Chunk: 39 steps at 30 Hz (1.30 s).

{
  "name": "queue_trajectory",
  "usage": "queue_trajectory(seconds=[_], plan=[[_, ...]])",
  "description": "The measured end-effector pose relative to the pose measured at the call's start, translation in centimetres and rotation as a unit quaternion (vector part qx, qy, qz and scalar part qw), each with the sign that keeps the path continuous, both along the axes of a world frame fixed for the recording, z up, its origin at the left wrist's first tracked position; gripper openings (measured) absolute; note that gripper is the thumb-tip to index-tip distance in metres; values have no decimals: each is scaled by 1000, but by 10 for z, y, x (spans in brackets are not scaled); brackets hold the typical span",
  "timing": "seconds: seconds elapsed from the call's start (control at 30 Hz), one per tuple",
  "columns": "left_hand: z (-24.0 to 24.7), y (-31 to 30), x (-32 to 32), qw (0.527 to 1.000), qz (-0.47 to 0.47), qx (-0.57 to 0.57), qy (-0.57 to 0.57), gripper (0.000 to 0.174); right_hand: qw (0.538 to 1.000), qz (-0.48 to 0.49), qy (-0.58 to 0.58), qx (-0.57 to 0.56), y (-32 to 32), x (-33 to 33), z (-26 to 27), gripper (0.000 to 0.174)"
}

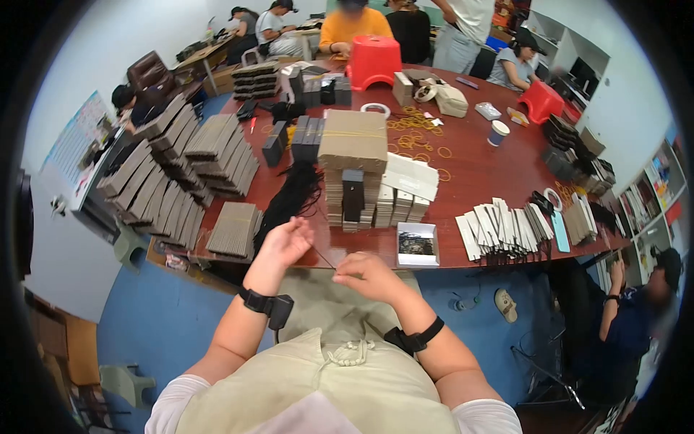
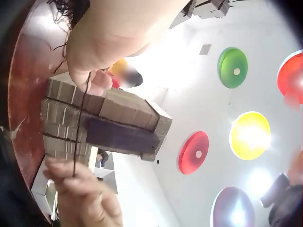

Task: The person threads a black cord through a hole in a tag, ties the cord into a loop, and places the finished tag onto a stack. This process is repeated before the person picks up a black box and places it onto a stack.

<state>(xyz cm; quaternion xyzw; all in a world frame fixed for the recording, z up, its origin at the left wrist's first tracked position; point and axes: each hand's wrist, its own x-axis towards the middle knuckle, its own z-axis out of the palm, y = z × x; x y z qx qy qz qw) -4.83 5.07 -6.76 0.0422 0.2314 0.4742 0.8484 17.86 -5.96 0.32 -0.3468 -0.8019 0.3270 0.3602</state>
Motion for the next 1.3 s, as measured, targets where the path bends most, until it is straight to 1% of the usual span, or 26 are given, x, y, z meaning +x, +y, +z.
queue_trajectory(seconds=[0.03,0.1,0.13,0.2,0.23,0.27,0.3,0.33,0.37,0.4,0.47,0.57,0.67,0.7,0.77,0.83,0.93,0.97,1.03,1.07,1.1,1.17,1.2,1.23,1.27,1.3], plan=[[12,1,-2,1000,16,-11,5,23,999,-13,-20,-38,-4,11,0,12],[35,-2,-4,998,51,-34,30,24,985,-39,83,-143,-6,33,-8,12],[39,-3,-3,999,24,-2,30,25,970,-48,136,-197,-8,42,-12,13],[46,-8,1,998,-23,59,29,27,946,-61,238,-212,-6,53,-10,16],[60,-16,9,996,-29,55,68,30,921,-80,307,-226,-4,53,-8,19],[66,-22,9,986,-77,115,95,29,890,-98,374,-242,-2,51,-7,21],[69,-30,8,970,-122,171,123,29,876,-119,387,-262,0,49,-5,23],[77,-41,20,939,-107,212,250,30,860,-136,402,-284,4,45,-4,25],[78,-47,24,901,-121,305,284,29,848,-154,407,-303,6,38,-5,25],[87,-58,31,870,-119,337,340,28,844,-156,411,-306,8,30,-3,27],[82,-65,32,803,-187,390,410,29,866,-149,323,-352,8,17,4,31],[71,-75,38,736,-188,487,432,29,879,-94,282,-374,11,2,-3,34],[70,-81,40,685,-195,521,470,30,849,-60,322,-414,16,-2,-8,33],[69,-82,41,690,-204,505,476,30,826,-52,349,-440,14,-2,-1,32],[68,-83,39,698,-222,475,487,30,818,-67,371,-435,17,1,-6,31],[64,-82,39,699,-223,482,480,31,808,-94,387,-434,18,2,-4,28],[60,-78,38,681,-235,495,486,28,823,-91,365,-426,21,7,-10,27],[59,-77,38,672,-240,500,490,28,836,-98,372,-392,21,6,-11,26],[53,-78,44,627,-70,540,557,30,859,-110,381,-324,21,2,-13,23],[49,-78,46,596,17,552,583,34,880,-121,352,-294,20,1,-14,23],[46,-73,45,699,-35,506,504,45,900,-132,323,-263,20,0,-14,23],[43,-65,52,816,-73,458,346,48,924,-148,274,-221,20,-2,-12,20],[45,-63,58,862,-91,425,260,49,913,-152,293,-241,21,-4,-12,20],[45,-63,66,879,-86,409,231,48,900,-157,312,-260,22,-7,-12,19],[43,-60,69,887,-105,395,215,45,887,-161,331,-278,23,-8,-13,19],[39,-57,69,895,-124,380,199,42,888,-180,337,-255,26,-8,-19,18]])
